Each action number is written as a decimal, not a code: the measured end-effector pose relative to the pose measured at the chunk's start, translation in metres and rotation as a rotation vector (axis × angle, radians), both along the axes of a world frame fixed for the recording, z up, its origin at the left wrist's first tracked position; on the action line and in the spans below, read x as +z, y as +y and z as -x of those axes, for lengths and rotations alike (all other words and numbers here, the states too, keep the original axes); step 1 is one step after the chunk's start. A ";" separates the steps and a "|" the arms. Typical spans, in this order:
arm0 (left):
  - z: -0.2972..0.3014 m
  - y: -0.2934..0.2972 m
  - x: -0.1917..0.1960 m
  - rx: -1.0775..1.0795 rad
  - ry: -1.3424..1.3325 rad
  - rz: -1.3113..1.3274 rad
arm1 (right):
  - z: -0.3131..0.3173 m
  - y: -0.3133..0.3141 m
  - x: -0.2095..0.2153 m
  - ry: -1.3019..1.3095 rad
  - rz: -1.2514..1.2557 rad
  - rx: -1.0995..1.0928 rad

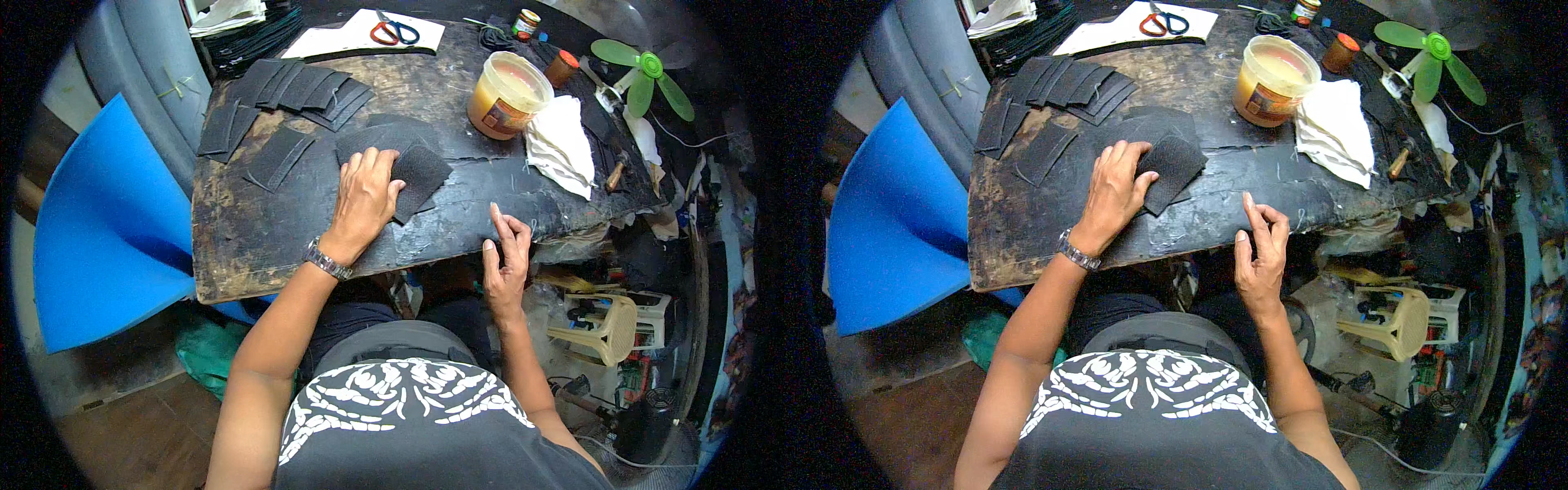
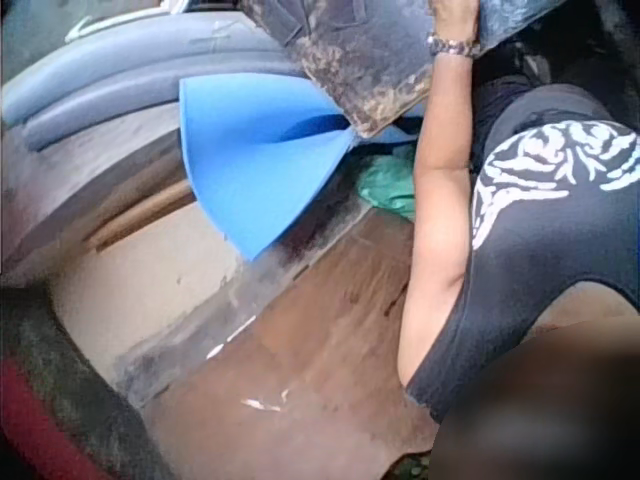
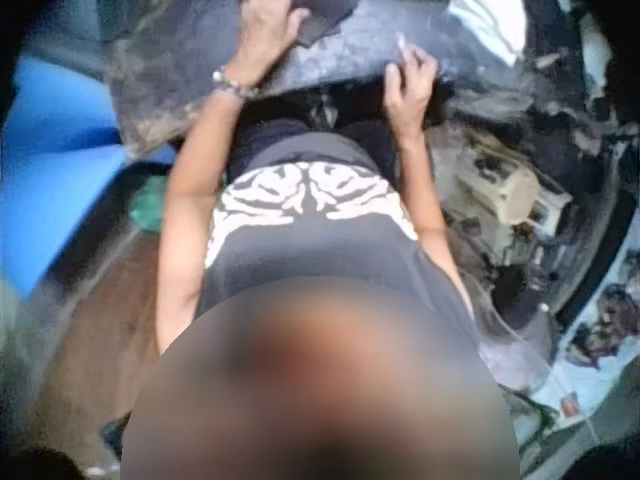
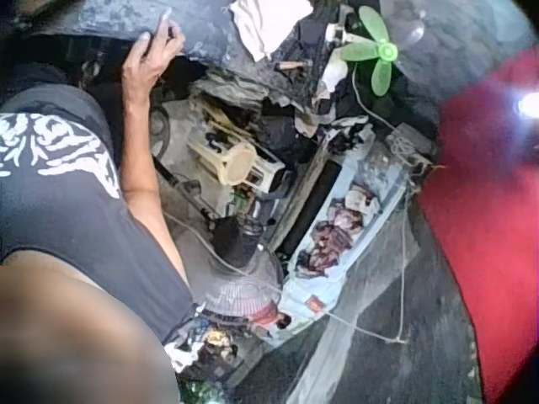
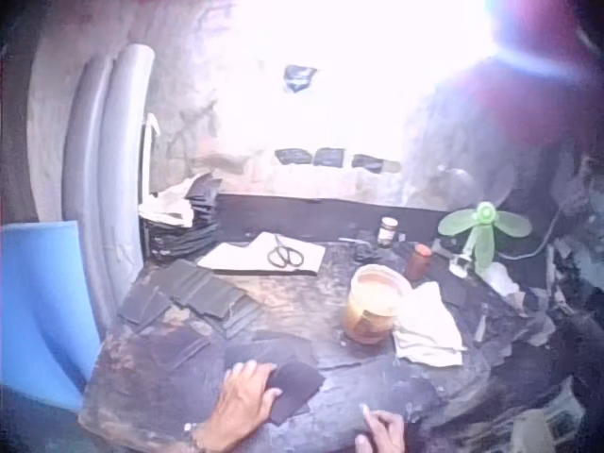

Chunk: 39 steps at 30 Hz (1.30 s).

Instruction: The person repeatedly picks up small black fabric pieces, applies a yellow paste from a container using a cloth, and places them on a workbench. Later, the person handles a stack of white fabric pieces, applying the same paste to them and stacking them on the table.

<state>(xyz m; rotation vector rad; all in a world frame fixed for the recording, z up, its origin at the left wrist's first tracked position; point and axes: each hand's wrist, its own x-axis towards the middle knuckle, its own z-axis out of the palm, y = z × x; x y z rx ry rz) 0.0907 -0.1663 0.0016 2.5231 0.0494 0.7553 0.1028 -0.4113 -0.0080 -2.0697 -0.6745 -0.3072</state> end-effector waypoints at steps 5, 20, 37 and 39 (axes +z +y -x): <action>0.004 -0.014 0.007 -0.352 -0.024 0.344 | 0.007 -0.020 -0.008 0.044 -0.048 -0.084; -0.001 -0.026 -0.014 -0.609 0.272 0.276 | 0.006 -0.009 -0.015 -0.077 0.396 -0.178; 0.014 -0.001 0.014 -0.639 0.022 0.448 | 0.009 0.011 0.016 -0.183 0.086 0.155; 0.023 0.044 0.026 -0.361 -0.099 0.470 | -0.026 0.005 0.032 -0.179 0.096 0.026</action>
